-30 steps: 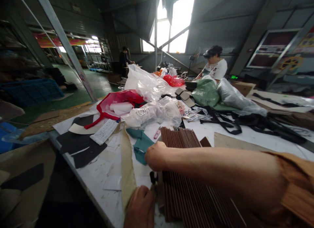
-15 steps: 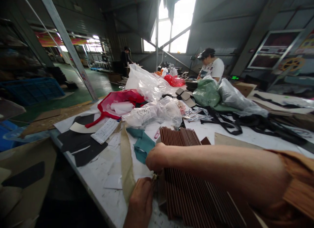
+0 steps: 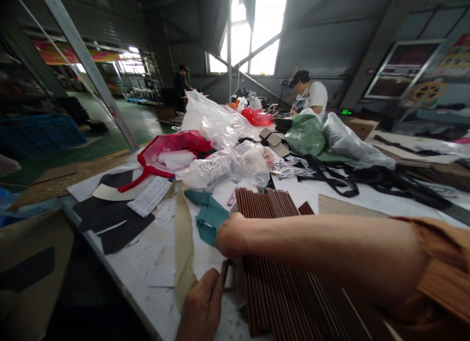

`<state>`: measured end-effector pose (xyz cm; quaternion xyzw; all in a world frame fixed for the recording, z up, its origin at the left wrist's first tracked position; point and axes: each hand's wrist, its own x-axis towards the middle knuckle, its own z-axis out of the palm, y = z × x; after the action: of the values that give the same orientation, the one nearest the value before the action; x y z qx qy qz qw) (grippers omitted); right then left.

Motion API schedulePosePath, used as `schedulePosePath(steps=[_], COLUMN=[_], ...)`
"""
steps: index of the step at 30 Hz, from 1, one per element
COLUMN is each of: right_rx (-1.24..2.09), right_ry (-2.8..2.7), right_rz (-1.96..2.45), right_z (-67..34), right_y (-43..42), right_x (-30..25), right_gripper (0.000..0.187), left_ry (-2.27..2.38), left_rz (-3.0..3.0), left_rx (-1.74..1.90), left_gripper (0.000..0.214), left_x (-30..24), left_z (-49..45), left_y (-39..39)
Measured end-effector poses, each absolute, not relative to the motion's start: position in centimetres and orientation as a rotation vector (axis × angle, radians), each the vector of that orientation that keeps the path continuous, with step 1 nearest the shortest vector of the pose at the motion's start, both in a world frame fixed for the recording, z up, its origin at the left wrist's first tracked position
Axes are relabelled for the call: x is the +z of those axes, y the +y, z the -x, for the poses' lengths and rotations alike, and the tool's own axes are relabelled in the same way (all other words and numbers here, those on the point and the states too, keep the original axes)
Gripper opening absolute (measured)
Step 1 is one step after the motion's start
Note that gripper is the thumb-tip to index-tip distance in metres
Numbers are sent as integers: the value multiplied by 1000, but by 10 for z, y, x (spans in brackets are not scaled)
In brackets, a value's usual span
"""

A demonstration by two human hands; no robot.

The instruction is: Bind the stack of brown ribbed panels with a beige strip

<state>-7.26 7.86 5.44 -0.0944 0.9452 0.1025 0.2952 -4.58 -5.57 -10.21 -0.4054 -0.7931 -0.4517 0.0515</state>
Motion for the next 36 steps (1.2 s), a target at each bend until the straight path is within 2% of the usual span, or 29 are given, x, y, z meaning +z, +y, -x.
schedulePosePath(steps=[9,16,21,26,30,33,36], right_rx=[350,378,347,309,275,260,258], right_ry=[2297,2300,2293,2324,2350,2359,2357], right_rz=[287,326,339,351,358,354,358], right_z=[78,77,78,76,77,79,78], right_y=[74,74,75,76,78,79,80], right_x=[58,58,58,58,56,54,54], right_gripper=[24,27,24,21,17,15,15], left_ry=[-2583,-2615,-2901,-3175,-3221,-3073,-3077], left_rz=[1278,1328,1311,1102,1093,1168,1200], left_rx=[-680,-533,-747,-1535,-1981,-1916,-1559], left_gripper=[26,28,26,38,33,28,29], left_x=[-98,-106,-94,-54,-54,-59,-56], left_z=[41,41,49,61,75,80,77], left_y=[-73,-82,-86,-63,-38,-31,-36])
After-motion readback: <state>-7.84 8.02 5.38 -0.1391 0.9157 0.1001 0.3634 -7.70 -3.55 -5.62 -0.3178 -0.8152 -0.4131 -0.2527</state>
